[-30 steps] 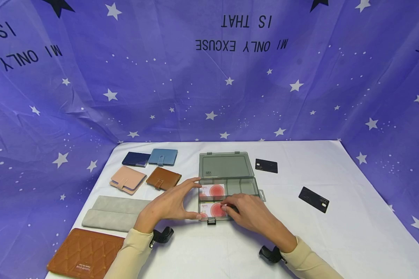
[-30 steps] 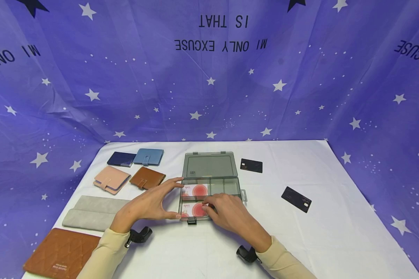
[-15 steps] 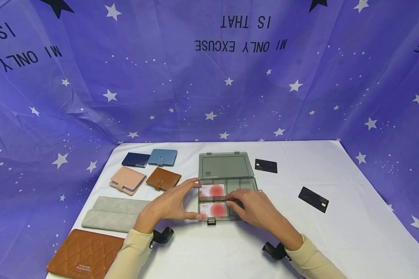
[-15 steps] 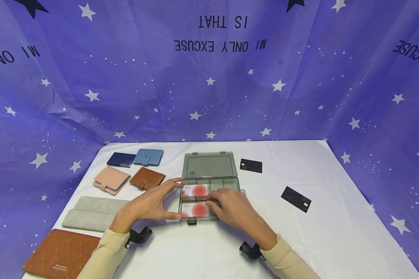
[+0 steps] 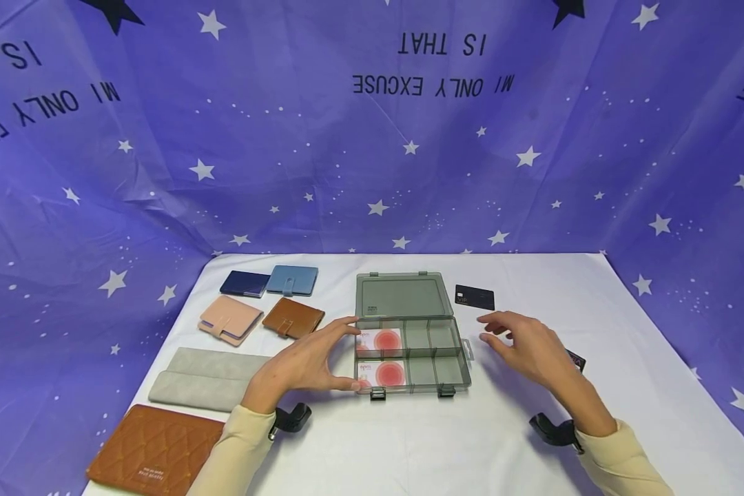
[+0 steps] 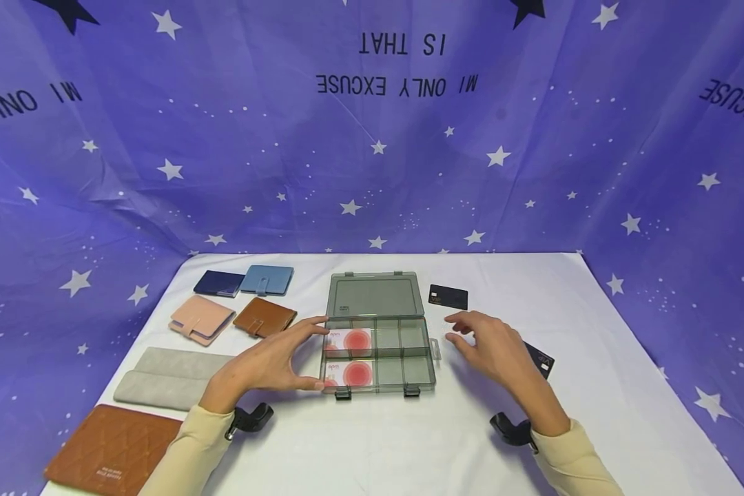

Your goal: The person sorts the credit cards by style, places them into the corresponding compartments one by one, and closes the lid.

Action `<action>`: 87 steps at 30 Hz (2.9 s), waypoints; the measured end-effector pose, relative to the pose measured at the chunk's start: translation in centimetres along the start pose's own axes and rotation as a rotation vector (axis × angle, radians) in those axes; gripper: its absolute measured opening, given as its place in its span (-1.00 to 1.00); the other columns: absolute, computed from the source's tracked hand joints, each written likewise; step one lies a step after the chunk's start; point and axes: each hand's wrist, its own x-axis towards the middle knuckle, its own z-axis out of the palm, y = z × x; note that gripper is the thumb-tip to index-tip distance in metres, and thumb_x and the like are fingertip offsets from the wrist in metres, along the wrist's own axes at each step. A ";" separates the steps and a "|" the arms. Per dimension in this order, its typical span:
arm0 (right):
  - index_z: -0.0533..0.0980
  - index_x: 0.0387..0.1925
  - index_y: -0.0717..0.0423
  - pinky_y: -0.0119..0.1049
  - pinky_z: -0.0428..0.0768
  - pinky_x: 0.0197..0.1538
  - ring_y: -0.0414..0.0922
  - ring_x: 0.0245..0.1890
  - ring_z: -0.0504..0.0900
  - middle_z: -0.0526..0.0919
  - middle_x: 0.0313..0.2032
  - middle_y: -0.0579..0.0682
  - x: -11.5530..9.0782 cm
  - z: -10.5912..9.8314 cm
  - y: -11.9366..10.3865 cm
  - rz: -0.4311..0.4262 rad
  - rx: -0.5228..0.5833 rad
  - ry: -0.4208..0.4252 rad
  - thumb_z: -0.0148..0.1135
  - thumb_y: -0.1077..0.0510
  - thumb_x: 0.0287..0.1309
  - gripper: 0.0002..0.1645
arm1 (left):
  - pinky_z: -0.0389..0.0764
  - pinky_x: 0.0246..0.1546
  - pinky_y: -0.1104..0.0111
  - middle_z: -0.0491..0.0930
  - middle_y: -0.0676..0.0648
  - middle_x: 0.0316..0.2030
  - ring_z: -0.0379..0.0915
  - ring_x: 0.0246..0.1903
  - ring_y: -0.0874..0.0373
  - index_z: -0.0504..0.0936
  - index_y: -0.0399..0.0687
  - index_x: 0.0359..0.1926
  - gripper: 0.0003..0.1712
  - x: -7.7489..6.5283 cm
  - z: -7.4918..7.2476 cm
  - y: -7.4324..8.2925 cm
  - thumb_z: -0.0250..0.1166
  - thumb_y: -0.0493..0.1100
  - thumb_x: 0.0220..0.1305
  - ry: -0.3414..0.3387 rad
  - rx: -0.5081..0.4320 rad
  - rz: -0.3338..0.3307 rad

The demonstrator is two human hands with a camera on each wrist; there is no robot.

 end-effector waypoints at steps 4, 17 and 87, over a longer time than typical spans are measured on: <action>0.70 0.19 0.06 0.14 0.73 -0.22 0.07 -0.22 0.82 0.85 -0.12 0.07 -1.9 -1.6 3.8 0.086 -0.032 -0.010 0.49 0.09 0.35 -0.58 | 0.43 0.46 -0.12 0.26 -0.09 0.62 0.35 0.51 -0.16 0.48 -0.07 0.49 0.12 0.1 -0.1 0.0 0.60 0.44 0.08 -0.008 0.003 -0.003; 0.49 0.37 0.29 0.44 0.58 -0.04 0.49 0.08 0.63 0.76 0.01 0.33 -7.0 -4.0 12.1 0.268 -0.065 -0.200 0.66 -0.19 0.10 -0.01 | 0.43 0.47 -0.13 0.25 -0.09 0.63 0.34 0.51 -0.17 0.47 -0.05 0.49 0.13 0.2 0.0 -0.1 0.58 0.47 0.08 -0.013 0.008 -0.009; 0.81 -0.07 -0.05 -0.17 0.71 -0.10 -0.16 -0.09 0.67 0.79 -0.13 -0.26 1.5 3.5 -2.6 -0.266 0.155 -0.004 0.51 0.18 0.33 -0.83 | 0.42 0.47 -0.15 0.25 -0.08 0.63 0.33 0.52 -0.18 0.47 -0.03 0.50 0.14 0.1 -0.4 -0.3 0.58 0.49 0.07 0.002 0.007 -0.009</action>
